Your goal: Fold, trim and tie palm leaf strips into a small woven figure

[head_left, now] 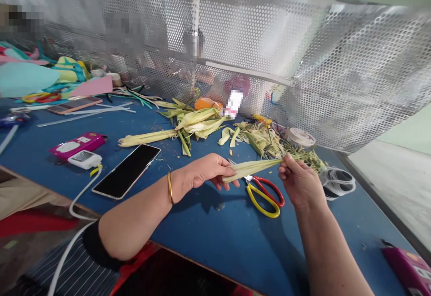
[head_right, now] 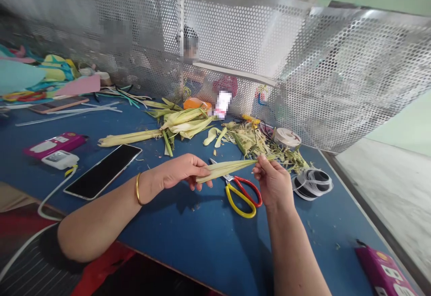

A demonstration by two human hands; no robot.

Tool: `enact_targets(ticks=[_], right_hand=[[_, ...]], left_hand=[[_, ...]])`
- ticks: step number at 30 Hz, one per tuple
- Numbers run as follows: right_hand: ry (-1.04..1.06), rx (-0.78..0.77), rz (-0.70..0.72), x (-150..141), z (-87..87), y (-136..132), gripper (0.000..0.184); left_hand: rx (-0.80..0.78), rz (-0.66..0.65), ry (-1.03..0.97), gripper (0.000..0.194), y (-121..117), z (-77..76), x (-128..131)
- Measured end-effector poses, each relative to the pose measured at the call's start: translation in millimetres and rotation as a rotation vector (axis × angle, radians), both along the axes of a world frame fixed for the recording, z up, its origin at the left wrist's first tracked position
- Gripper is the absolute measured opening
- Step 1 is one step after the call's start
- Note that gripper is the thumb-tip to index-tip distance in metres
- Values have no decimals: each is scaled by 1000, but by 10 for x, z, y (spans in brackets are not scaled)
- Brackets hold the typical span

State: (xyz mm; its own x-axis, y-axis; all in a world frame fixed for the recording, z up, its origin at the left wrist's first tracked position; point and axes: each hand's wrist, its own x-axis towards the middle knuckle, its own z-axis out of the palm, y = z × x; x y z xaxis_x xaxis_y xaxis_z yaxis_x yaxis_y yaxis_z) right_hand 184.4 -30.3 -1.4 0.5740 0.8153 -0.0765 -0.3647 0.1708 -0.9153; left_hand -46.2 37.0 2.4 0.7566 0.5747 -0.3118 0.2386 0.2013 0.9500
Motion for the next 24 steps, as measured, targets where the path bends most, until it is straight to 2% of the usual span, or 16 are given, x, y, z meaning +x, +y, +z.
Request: enact_targets(ticks=[4, 7, 9, 12, 13, 15, 18, 21, 23, 24], right_hand=[[-24, 35, -45, 13, 3, -1, 47], [-46, 56, -74, -5, -4, 4, 47], [-70, 73, -86, -49, -11, 5, 46], [-126, 107, -82, -165, -32, -2, 41], [-149, 117, -76, -210, -43, -6, 39], [-197, 118, -50, -296, -65, -17, 36], [-275, 104, 11, -377, -83, -37, 30], [-360, 113, 41, -383, -59, -54, 29], [-398, 118, 24, -361, -25, -60, 27], [-408, 121, 13, -348, -9, -61, 26]], left_hand=[[23, 44, -9, 24, 77, -35, -36], [130, 122, 25, 35, 152, -27, -82], [361, 263, 35, 41, 175, 5, -89], [812, 444, 31, 37, 114, 81, -20], [908, 468, 36, 33, 69, 110, 28], [1008, 393, -6, 31, -41, 166, 158], [924, 212, -55, 35, -181, 225, 405], [699, 103, -117, 45, -227, 224, 645], [524, 96, -136, 54, -220, 188, 764], [487, 132, -135, 54, -213, 161, 805]])
